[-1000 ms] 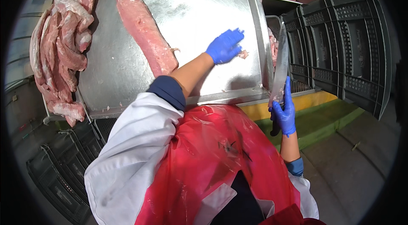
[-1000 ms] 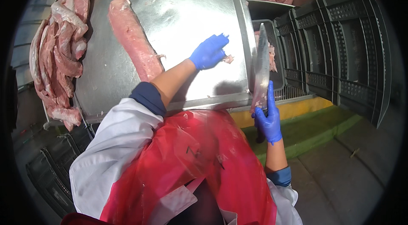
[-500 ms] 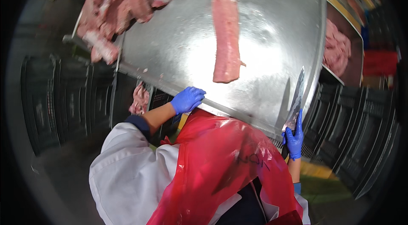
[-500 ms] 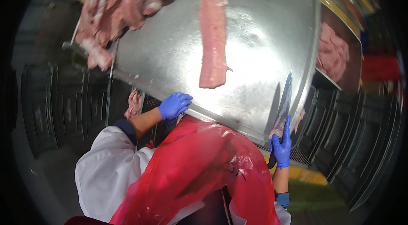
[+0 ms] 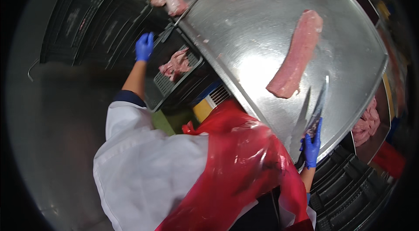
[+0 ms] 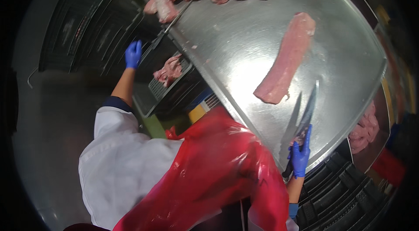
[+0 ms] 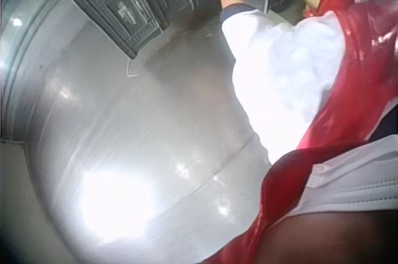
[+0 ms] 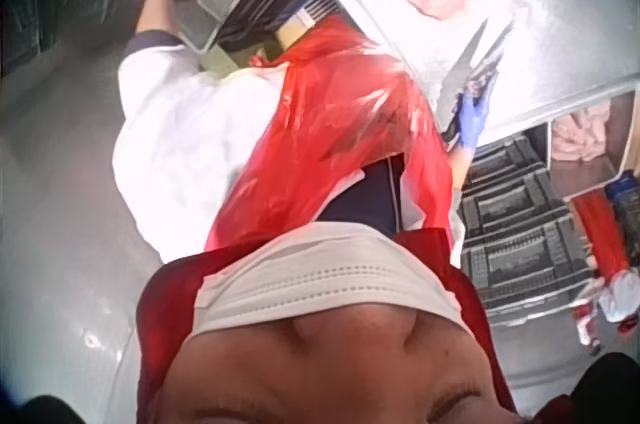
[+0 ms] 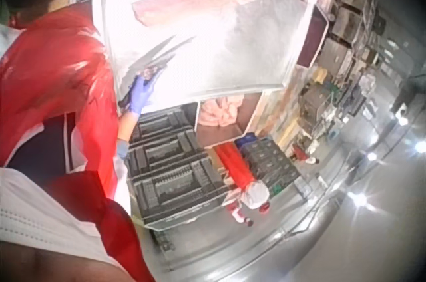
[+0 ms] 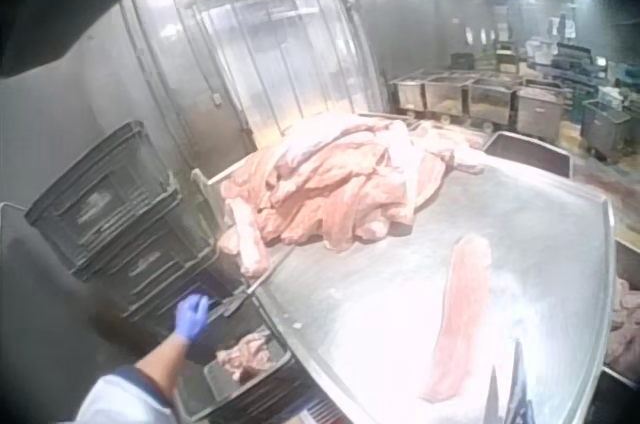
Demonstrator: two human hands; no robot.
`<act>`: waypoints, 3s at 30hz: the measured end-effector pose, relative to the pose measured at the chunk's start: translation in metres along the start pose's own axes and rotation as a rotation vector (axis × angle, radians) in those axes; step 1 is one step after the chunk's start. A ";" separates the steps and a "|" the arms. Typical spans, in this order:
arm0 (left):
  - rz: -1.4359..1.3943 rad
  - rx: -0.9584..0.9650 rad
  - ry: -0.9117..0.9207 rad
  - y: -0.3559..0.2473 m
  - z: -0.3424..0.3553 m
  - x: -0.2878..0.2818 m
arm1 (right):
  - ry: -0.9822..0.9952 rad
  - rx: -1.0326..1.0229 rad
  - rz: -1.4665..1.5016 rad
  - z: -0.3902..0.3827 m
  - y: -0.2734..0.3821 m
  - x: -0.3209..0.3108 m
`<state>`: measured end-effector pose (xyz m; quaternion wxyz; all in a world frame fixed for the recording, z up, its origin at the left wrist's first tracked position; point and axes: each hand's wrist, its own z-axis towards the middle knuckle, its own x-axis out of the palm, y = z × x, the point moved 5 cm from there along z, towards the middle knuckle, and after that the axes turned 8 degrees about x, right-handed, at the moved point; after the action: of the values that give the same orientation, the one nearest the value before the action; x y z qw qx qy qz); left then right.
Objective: The person trims fat and connective tissue from large cuts of raw meat using a boning knife. They repeatedly lift the meat to inspect the surface, slice away excess fat, and place the trimmed pieces into a metal bin. The process involves handling multiple large slabs of meat on a stainless steel table.
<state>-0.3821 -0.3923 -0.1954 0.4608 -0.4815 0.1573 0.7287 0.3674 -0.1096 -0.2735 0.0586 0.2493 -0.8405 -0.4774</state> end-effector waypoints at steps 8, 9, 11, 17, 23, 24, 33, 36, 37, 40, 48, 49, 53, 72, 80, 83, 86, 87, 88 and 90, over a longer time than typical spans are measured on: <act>-0.145 0.145 0.218 -0.278 0.026 0.164 | -0.075 -0.048 0.067 -0.005 -0.022 -0.017; -0.263 0.154 0.230 -0.334 0.021 0.202 | -0.083 -0.038 0.054 -0.008 -0.013 -0.018; -0.504 0.027 0.375 -0.462 0.008 0.271 | -0.099 -0.069 0.064 -0.016 -0.009 -0.025; -0.059 -0.039 0.808 -0.586 0.003 0.307 | -0.346 -0.091 -0.046 -0.078 -0.043 -0.062; -0.943 -0.342 1.163 -0.502 0.032 0.385 | -0.588 0.025 0.415 -0.155 -0.121 -0.066; -1.229 -0.470 1.226 -0.506 0.022 0.374 | -0.635 0.045 0.457 -0.163 -0.129 -0.063; -0.909 0.285 1.455 -0.509 -0.080 0.285 | -0.597 0.095 0.321 -0.153 -0.108 -0.071; -0.532 0.577 1.127 -0.525 -0.049 0.238 | -0.600 0.060 0.350 -0.141 -0.107 -0.073; -0.478 0.607 0.997 -0.532 -0.036 0.235 | -0.593 0.052 0.344 -0.136 -0.111 -0.075; -0.464 1.110 0.645 -0.556 0.010 0.251 | -0.567 0.042 0.314 -0.123 -0.099 -0.075; -0.664 0.055 0.289 -0.486 0.067 0.338 | -0.502 -0.223 0.088 -0.044 -0.056 -0.078; -0.747 -0.196 0.109 -0.467 0.051 0.344 | -0.470 -0.271 0.089 -0.016 -0.049 -0.085; -1.160 -0.595 0.606 -0.515 -0.041 0.316 | -0.333 -0.112 0.210 0.081 0.005 -0.092; -0.348 0.669 0.991 -0.568 0.011 0.284 | -0.409 -0.300 0.042 0.125 0.027 -0.036; -0.342 0.656 1.056 -0.574 0.006 0.286 | -0.440 -0.076 -0.217 0.192 0.055 -0.018; -0.348 0.641 1.067 -0.562 0.013 0.282 | -0.266 -0.038 -0.081 0.122 0.027 0.015; -0.349 0.650 1.076 -0.561 0.004 0.283 | -0.269 0.014 -0.040 0.118 0.033 0.016; -0.347 0.666 1.068 -0.565 0.007 0.283 | -0.284 0.040 -0.051 0.135 0.058 0.008; -0.345 0.681 1.049 -0.568 0.009 0.286 | -0.300 0.010 -0.060 0.153 0.073 0.000; -0.343 0.701 1.021 -0.570 0.005 0.289 | -0.329 0.003 0.018 0.171 0.076 -0.004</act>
<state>0.0522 0.0613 -0.3149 0.5681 -0.6070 0.5065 0.2289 0.2858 0.0563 -0.3011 -0.0761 0.1602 -0.8416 -0.5102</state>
